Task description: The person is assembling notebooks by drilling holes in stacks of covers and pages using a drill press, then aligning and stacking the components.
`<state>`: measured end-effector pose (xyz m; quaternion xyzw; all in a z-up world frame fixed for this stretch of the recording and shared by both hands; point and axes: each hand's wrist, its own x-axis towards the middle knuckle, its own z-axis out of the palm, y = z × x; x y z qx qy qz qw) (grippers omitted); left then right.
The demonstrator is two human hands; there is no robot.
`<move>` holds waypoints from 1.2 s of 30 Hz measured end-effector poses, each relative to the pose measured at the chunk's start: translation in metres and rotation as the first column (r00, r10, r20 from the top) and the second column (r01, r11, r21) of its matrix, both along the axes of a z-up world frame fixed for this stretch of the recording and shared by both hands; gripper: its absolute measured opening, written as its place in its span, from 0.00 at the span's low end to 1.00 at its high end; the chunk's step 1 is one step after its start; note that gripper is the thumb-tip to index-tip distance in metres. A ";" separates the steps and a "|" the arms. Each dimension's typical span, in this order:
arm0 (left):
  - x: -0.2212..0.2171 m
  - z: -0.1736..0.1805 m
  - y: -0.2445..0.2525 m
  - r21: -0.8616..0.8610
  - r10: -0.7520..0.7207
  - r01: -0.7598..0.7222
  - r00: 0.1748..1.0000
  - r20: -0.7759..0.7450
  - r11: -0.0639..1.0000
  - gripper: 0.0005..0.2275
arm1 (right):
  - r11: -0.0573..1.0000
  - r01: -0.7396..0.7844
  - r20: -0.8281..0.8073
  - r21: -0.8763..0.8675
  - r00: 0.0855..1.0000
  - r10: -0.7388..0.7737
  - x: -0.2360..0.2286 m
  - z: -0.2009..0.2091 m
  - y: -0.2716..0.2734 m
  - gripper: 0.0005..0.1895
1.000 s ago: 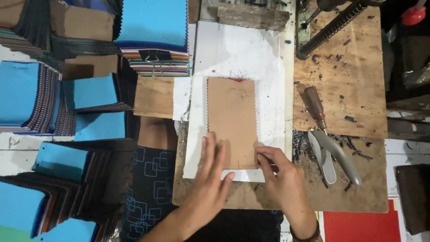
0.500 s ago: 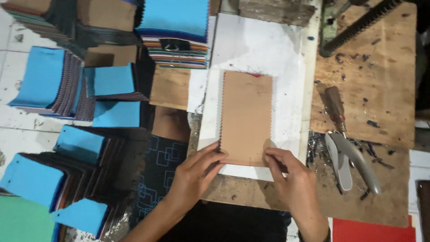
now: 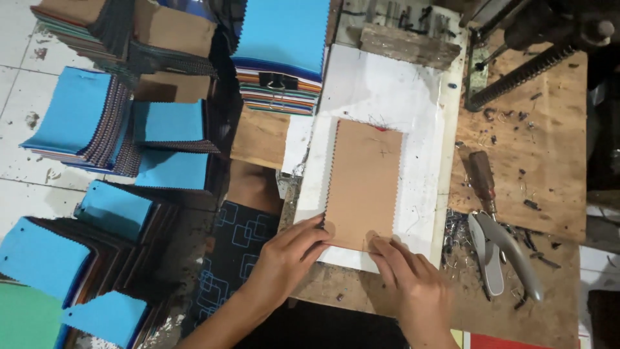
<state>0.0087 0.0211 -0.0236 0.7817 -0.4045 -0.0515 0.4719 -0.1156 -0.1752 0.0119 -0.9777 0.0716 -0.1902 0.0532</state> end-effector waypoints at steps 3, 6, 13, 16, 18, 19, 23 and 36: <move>0.001 -0.006 -0.002 -0.018 0.017 -0.017 1.000 -0.001 1.000 0.09 | 1.000 0.014 0.031 0.022 0.999 -0.015 0.003 0.000 0.003 0.10; 0.002 -0.005 -0.001 -0.044 0.013 -0.014 0.999 -0.040 0.999 0.13 | 0.998 0.022 0.041 0.054 0.999 -0.024 0.003 -0.004 -0.001 0.11; -0.001 -0.002 0.006 -0.110 -0.009 0.008 1.000 -0.004 0.994 0.06 | 0.992 -0.066 -0.002 0.104 0.998 0.066 -0.001 -0.005 -0.009 0.18; 0.000 -0.004 0.006 -0.131 -0.014 0.009 0.999 -0.036 0.991 0.07 | 0.993 -0.029 -0.010 0.113 0.999 0.031 -0.003 -0.009 -0.009 0.16; 0.002 -0.003 0.005 -0.118 -0.008 0.005 0.999 -0.032 0.993 0.07 | 0.992 -0.044 -0.002 0.120 0.999 0.045 0.000 -0.004 -0.007 0.15; 0.003 -0.003 0.004 -0.103 -0.003 0.000 1.000 -0.027 0.995 0.07 | 0.990 -0.059 0.007 0.127 0.998 0.058 0.001 -0.002 -0.007 0.14; 0.003 -0.008 0.004 -0.098 -0.034 0.028 0.997 -0.067 0.995 0.09 | 0.991 -0.047 -0.001 0.129 0.999 0.048 0.001 -0.001 -0.005 0.19; 0.007 -0.008 0.017 -0.204 -0.057 0.051 0.998 -0.025 0.978 0.05 | 0.976 -0.019 0.118 0.217 0.993 -0.007 0.004 -0.031 -0.022 0.10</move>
